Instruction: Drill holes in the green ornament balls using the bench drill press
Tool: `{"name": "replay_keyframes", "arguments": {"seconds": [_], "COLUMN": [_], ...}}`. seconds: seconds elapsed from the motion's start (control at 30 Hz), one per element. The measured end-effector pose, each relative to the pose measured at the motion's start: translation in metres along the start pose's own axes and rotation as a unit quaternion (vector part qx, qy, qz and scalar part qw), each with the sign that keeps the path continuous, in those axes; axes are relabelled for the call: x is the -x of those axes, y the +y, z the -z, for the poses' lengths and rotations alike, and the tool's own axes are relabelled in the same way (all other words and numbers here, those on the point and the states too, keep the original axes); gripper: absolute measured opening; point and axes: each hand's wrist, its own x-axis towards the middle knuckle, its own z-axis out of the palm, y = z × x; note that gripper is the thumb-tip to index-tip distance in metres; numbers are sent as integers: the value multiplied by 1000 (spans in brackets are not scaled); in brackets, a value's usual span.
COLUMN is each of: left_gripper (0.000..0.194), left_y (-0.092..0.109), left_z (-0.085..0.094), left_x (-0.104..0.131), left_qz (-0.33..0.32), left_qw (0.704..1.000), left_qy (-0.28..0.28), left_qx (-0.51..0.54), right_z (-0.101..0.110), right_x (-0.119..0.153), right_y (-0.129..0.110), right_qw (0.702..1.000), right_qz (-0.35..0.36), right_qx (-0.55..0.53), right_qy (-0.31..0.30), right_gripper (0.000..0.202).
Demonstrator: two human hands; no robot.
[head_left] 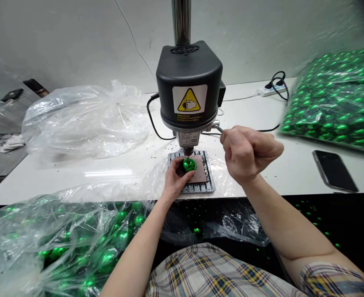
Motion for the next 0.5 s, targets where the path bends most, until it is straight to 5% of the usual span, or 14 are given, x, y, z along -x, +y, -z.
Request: {"name": "replay_keyframes", "arguments": {"seconds": [0.23,0.5], "left_gripper": [48,48], "left_y": [0,1], "left_z": [1,1], "left_x": [0,0], "left_qz": [-15,-8], "left_qw": [1000,1000], "left_qy": [-6,-1], "left_qx": [-16,6], "right_z": [9,12], "right_x": [13,21], "right_y": [11,11], "right_qw": [993,990], "right_qz": [94,102], "right_qx": [-35,-23], "right_qy": [-65,-89], "right_gripper": [37,37]}}
